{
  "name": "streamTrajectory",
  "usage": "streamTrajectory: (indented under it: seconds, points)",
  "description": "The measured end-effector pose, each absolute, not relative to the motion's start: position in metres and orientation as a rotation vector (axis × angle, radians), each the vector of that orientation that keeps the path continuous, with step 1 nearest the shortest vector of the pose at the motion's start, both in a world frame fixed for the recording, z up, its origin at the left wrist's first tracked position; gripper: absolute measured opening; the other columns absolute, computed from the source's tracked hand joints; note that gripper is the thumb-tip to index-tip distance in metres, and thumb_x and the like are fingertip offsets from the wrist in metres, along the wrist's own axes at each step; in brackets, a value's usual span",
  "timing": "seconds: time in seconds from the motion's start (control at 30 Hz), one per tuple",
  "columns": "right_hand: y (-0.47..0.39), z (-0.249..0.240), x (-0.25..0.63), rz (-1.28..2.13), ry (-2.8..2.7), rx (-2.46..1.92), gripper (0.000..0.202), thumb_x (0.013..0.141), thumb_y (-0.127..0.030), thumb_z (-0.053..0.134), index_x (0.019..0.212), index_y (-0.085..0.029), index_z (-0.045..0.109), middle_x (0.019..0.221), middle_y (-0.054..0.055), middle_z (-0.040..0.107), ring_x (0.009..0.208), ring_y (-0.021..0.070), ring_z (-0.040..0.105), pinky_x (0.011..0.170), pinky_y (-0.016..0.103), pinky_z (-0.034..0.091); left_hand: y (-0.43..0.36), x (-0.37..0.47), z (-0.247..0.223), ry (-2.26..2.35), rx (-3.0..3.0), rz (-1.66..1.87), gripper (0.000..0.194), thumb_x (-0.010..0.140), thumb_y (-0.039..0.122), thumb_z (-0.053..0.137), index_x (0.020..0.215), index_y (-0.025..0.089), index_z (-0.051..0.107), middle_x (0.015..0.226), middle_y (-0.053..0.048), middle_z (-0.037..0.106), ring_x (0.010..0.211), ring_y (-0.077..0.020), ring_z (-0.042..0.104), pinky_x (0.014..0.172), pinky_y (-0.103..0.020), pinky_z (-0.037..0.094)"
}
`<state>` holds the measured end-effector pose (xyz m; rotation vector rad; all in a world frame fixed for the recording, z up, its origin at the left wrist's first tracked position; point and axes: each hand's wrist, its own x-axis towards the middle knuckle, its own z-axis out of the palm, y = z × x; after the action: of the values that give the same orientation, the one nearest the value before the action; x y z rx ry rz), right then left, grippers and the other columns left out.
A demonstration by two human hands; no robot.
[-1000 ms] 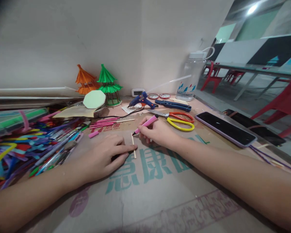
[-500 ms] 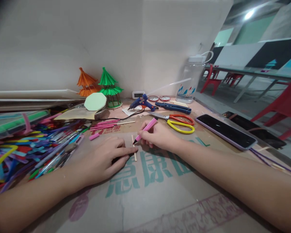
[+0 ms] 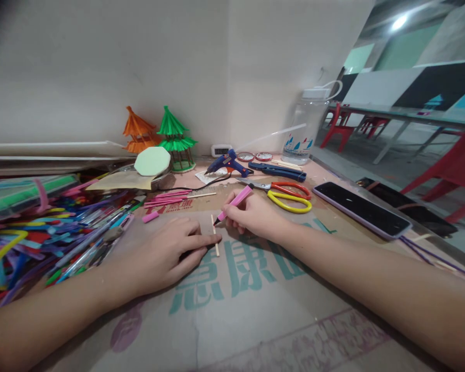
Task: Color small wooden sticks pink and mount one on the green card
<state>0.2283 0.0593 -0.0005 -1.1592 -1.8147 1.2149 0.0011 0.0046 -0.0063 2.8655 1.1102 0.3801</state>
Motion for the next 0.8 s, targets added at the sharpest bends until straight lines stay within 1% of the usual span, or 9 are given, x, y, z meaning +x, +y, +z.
streamTrajectory:
  seconds: [0.33,0.5,0.8]
  points:
    - [0.060,-0.001,0.226,1.217,-1.778,-1.142,0.020,0.090,-0.034,0.065,0.086,-0.020,0.052,0.063,-0.002,0.065,0.045,0.0084,0.054,0.042,0.019,0.042,-0.001,0.003,0.006,1.135,2.918,0.343,0.036,0.101,0.026,0.049,0.131,0.031,0.069,0.090,-0.005,0.063,0.090,-0.0219,0.060,0.079,-0.033,0.048]
    - [0.060,-0.002,0.224,1.198,-1.748,-1.149,0.019,0.091,-0.034,0.065,0.088,-0.020,0.052,0.064,-0.002,0.064,0.048,0.0089,0.055,0.043,0.018,0.043,0.001,0.003,0.003,1.127,2.911,0.339,0.037,0.100,0.026,0.050,0.132,0.031,0.068,0.092,-0.006,0.064,0.090,-0.0225,0.060,0.080,-0.035,0.048]
    - [0.061,-0.005,0.224,1.268,-1.708,-1.098,0.026,0.090,-0.042,0.067,0.092,-0.021,0.052,0.067,-0.003,0.064,0.049,0.0093,0.053,0.043,0.020,0.043,0.004,0.001,-0.003,1.090,2.918,0.403,0.036,0.101,0.027,0.048,0.132,0.030,0.068,0.091,-0.006,0.062,0.089,-0.0220,0.057,0.078,-0.035,0.045]
